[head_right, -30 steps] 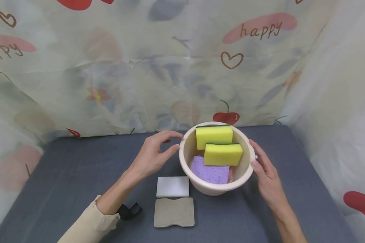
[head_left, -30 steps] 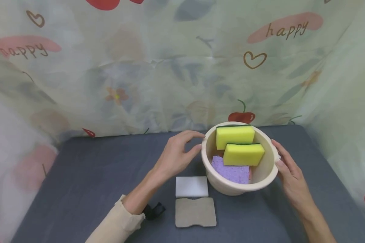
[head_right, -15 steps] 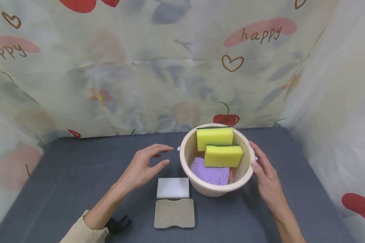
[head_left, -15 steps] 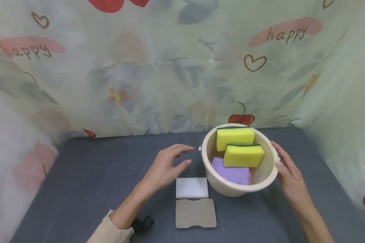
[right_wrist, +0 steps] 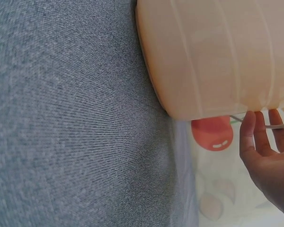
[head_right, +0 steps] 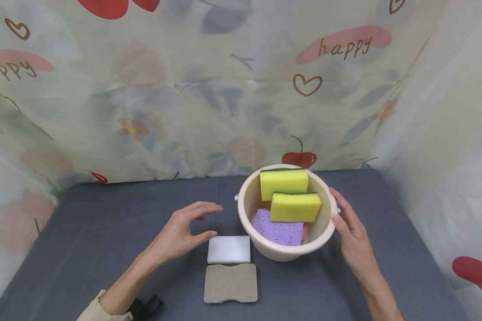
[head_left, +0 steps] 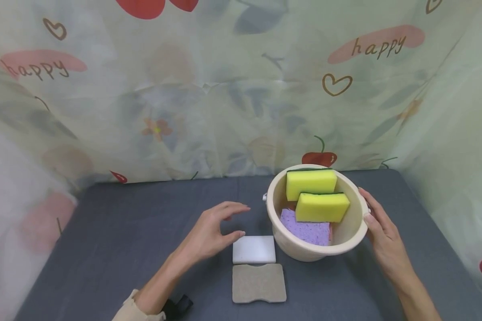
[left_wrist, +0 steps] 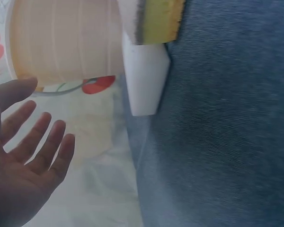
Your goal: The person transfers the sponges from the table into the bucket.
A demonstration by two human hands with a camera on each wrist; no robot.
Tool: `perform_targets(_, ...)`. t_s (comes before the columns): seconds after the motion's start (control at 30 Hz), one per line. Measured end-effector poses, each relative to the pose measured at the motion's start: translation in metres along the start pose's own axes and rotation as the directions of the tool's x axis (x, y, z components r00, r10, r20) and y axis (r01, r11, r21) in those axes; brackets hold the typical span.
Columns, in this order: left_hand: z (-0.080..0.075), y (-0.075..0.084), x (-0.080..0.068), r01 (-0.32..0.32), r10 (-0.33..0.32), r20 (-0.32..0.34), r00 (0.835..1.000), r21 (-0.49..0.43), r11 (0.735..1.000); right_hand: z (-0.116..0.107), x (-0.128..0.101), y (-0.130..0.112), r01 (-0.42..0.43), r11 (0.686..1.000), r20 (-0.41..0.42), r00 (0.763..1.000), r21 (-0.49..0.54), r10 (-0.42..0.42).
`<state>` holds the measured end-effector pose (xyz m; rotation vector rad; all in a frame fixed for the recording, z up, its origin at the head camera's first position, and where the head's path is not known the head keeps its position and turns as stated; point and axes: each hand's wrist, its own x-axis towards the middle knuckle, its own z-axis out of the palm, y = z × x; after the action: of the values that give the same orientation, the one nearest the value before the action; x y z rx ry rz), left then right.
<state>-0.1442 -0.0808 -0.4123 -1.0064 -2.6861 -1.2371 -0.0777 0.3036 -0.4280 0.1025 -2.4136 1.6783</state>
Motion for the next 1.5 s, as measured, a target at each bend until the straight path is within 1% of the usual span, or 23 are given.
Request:
perform_targets(0.3,0.008,-0.014,-0.013,0.032,-0.031,0.048,0.998,-0.029,0.999,0.000,0.000,0.000,0.002,1.000,0.001,1.000,-0.002,-0.002)
perform_targets(0.5,0.013,-0.024,-0.019,0.046,-0.044,0.108,0.993,-0.013,0.999,0.000,0.001,-0.001,-0.005,1.000,-0.003,1.000,-0.025,0.005)
perform_targets(0.63,0.018,-0.030,-0.023,0.077,-0.074,0.170,0.983,-0.010,0.997,0.000,0.000,-0.002,-0.008,1.000,-0.001,1.000,-0.022,0.008)
perform_targets(0.73,0.021,-0.032,-0.026,0.090,-0.091,0.211,0.973,0.014,0.996,-0.001,0.000,-0.002,-0.007,1.000,-0.001,1.000,-0.029,0.007)
perform_targets(0.83,0.024,-0.034,-0.028,0.096,-0.103,0.237,0.966,0.044,0.994,-0.001,0.000,-0.001,-0.004,0.999,-0.002,1.000,-0.036,0.004)
perform_targets(0.93,0.025,-0.034,-0.029,0.105,-0.120,0.256,0.959,0.072,0.992,-0.001,0.000,-0.001,-0.001,1.000,-0.002,1.000,-0.019,0.001)
perform_targets(1.1,0.027,-0.031,-0.029,0.127,-0.155,0.297,0.942,0.110,0.986,-0.001,0.000,0.000,0.001,1.000,-0.002,1.000,0.011,-0.001)
perform_targets(1.17,0.027,-0.030,-0.028,0.121,-0.153,0.304,0.940,0.121,0.985,-0.001,0.000,0.000,0.001,1.000,-0.001,1.000,0.012,-0.001)
perform_targets(1.23,0.027,-0.029,-0.028,0.103,-0.139,0.307,0.942,0.130,0.986,-0.001,0.001,0.000,0.002,1.000,0.002,1.000,0.012,-0.002)
perform_targets(1.37,0.029,-0.027,-0.026,0.049,-0.091,0.321,0.943,0.136,0.990,0.000,0.001,0.000,0.007,1.000,0.005,1.000,0.007,-0.007)
perform_targets(1.5,0.032,-0.025,-0.024,0.022,-0.072,0.344,0.936,0.147,0.989,0.000,0.000,0.000,0.016,1.000,0.002,1.000,0.027,-0.016)
